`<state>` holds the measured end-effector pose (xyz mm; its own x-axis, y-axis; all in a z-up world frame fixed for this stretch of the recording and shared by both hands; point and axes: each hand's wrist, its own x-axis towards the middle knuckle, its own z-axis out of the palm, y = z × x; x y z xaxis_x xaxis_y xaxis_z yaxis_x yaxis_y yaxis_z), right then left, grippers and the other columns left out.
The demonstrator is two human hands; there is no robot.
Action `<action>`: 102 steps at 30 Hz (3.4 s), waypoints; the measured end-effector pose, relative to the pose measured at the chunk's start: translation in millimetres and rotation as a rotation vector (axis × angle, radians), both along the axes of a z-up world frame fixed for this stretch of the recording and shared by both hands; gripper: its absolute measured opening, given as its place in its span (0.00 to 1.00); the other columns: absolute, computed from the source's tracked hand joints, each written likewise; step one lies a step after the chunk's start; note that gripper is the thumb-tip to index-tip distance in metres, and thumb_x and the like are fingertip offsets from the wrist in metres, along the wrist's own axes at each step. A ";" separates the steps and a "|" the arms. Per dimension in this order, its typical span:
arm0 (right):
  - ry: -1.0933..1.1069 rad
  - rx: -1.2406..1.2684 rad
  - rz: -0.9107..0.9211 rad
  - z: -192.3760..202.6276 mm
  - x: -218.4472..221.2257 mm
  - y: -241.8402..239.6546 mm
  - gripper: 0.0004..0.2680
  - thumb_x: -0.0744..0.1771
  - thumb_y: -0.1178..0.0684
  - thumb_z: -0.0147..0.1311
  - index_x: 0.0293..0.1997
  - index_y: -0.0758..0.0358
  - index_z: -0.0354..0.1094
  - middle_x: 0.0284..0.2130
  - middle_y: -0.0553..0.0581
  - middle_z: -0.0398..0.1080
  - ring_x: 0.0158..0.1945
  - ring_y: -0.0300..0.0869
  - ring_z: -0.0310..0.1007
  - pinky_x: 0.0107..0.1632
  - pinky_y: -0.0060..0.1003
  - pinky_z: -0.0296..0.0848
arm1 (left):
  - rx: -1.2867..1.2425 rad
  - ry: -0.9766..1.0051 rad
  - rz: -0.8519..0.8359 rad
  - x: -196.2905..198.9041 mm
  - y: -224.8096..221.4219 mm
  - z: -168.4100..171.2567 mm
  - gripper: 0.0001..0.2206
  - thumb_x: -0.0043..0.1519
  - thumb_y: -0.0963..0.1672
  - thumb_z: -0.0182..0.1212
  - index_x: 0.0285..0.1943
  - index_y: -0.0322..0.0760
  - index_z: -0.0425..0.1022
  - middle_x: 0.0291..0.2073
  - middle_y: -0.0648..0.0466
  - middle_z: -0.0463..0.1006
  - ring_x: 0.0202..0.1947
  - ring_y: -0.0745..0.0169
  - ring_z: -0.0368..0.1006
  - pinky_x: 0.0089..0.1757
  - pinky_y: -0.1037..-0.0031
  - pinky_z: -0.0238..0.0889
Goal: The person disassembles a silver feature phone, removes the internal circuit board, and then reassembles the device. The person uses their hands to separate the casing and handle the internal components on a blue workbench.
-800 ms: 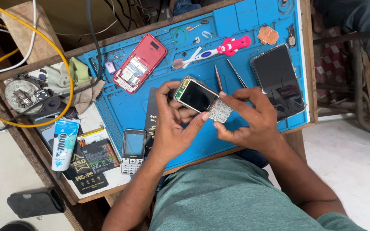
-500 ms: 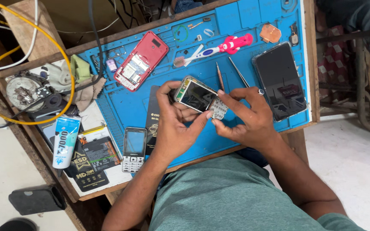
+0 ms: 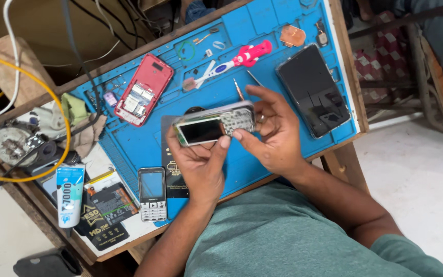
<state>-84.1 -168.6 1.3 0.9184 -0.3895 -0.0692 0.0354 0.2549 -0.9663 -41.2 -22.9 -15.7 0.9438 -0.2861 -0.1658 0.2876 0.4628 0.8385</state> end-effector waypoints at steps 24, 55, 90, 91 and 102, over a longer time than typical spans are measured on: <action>-0.167 -0.724 0.103 14.2 1.5 -31.0 0.09 0.66 0.60 0.67 0.48 0.62 0.72 0.50 0.62 0.77 0.50 0.45 0.83 0.50 0.34 0.82 | 0.330 -0.124 -0.369 27.1 16.7 32.4 0.14 0.70 0.39 0.61 0.63 0.26 0.71 0.51 0.45 0.83 0.47 0.70 0.79 0.42 0.83 0.71; -0.083 -0.694 0.099 22.3 9.8 -33.7 0.07 0.66 0.63 0.64 0.46 0.68 0.72 0.46 0.64 0.77 0.45 0.43 0.83 0.45 0.32 0.84 | 0.339 -0.075 -0.316 19.1 11.1 26.2 0.14 0.69 0.39 0.62 0.62 0.25 0.71 0.49 0.43 0.84 0.39 0.74 0.79 0.33 0.86 0.66; -0.118 -0.996 -0.024 13.7 0.1 -13.1 0.10 0.68 0.61 0.64 0.54 0.64 0.72 0.49 0.61 0.76 0.47 0.47 0.81 0.48 0.37 0.82 | 0.387 -0.138 -0.243 18.5 14.7 19.6 0.11 0.69 0.39 0.62 0.57 0.25 0.70 0.45 0.44 0.84 0.42 0.67 0.82 0.36 0.84 0.70; -0.078 -0.850 0.010 13.9 -1.0 -13.7 0.11 0.68 0.61 0.63 0.55 0.66 0.72 0.47 0.60 0.76 0.47 0.45 0.81 0.48 0.36 0.82 | 0.388 -0.146 -0.260 17.6 15.0 20.4 0.11 0.69 0.39 0.62 0.57 0.26 0.70 0.45 0.44 0.84 0.43 0.66 0.82 0.37 0.83 0.71; -0.007 -0.308 0.151 6.2 -10.0 -21.1 0.07 0.67 0.65 0.63 0.49 0.69 0.74 0.40 0.60 0.74 0.40 0.37 0.77 0.44 0.28 0.77 | 0.449 -0.255 -0.378 14.6 20.4 26.3 0.08 0.70 0.38 0.59 0.55 0.27 0.68 0.43 0.45 0.83 0.47 0.62 0.83 0.45 0.78 0.77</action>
<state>-94.0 -189.7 7.4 0.9675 -0.2503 0.0367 0.0261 -0.0457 -0.9986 -26.6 -2.5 10.7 0.8167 -0.5622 -0.1302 0.1276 -0.0441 0.9908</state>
